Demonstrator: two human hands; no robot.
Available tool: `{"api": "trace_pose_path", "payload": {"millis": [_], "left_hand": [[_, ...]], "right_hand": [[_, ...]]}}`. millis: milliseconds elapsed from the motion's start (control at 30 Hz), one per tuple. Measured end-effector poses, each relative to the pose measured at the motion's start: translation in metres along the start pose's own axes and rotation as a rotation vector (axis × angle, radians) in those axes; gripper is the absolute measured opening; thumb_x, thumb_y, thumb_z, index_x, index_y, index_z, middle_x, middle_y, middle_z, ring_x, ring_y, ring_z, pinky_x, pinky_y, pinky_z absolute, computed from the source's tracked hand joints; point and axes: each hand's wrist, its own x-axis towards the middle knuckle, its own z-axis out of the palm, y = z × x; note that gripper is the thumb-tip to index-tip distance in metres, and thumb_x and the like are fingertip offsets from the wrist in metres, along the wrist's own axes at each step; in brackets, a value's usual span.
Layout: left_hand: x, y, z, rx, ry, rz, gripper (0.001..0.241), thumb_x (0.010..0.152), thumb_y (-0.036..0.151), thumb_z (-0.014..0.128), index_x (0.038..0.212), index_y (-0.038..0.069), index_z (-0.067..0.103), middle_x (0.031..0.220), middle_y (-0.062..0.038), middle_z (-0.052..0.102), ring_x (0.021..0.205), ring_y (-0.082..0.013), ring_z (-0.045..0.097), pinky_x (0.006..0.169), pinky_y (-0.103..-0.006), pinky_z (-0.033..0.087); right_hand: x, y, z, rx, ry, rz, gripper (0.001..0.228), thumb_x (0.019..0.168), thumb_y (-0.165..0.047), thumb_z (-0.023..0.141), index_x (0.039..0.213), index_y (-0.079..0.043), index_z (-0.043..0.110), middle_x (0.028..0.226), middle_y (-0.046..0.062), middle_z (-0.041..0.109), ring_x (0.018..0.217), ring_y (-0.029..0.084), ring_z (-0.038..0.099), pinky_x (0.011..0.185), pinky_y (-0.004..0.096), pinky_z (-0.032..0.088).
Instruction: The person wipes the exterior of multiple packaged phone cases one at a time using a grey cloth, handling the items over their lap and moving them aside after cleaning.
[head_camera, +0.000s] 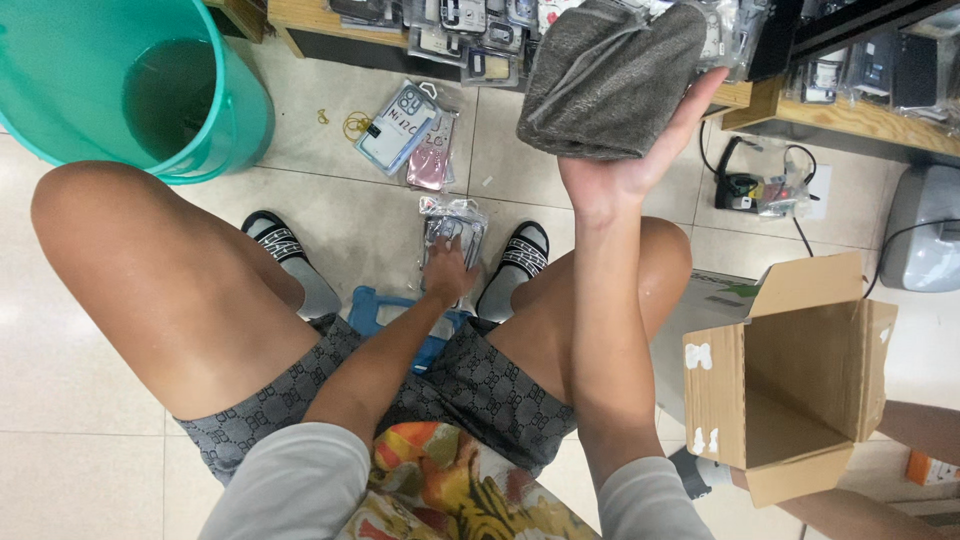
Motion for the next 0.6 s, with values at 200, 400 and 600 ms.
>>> {"api": "trace_pose_path", "payload": {"millis": [200, 400, 600], "left_hand": [[-0.003, 0.023, -0.203, -0.986, -0.029, -0.105, 0.055, 0.1, 0.059, 0.049, 0.14, 0.024, 0.06, 0.142, -0.006, 0.067, 0.117, -0.0262, 0.07, 0.101, -0.0465, 0.059], [-0.026, 0.016, -0.352, -1.631, -0.128, 0.416, 0.1, 0.084, 0.079, 0.043, 0.154, 0.008, 0.048, 0.135, -0.011, 0.065, 0.116, -0.0203, 0.063, 0.094, -0.0341, 0.055], [-0.027, -0.007, -0.354, -1.497, 0.126, 0.398, 0.041, 0.095, 0.038, 0.073, 0.119, 0.005, 0.071, 0.115, -0.005, 0.077, 0.105, -0.0119, 0.071, 0.088, -0.0264, 0.06]], "right_hand": [[0.008, 0.02, 0.013, -0.104, -0.119, -0.001, 0.068, 0.093, -0.069, 0.064, 0.133, -0.015, 0.07, 0.134, 0.001, 0.071, 0.135, 0.021, 0.061, 0.129, 0.04, 0.042], [0.012, 0.055, 0.022, -0.085, -0.1, 0.123, 0.073, 0.091, -0.072, 0.062, 0.129, -0.01, 0.072, 0.13, 0.008, 0.072, 0.127, 0.026, 0.064, 0.12, 0.044, 0.047], [0.026, 0.091, 0.002, -0.248, 0.089, 0.154, 0.057, 0.098, -0.049, 0.067, 0.127, 0.0, 0.068, 0.119, 0.016, 0.075, 0.109, 0.026, 0.072, 0.103, 0.042, 0.057]]}}
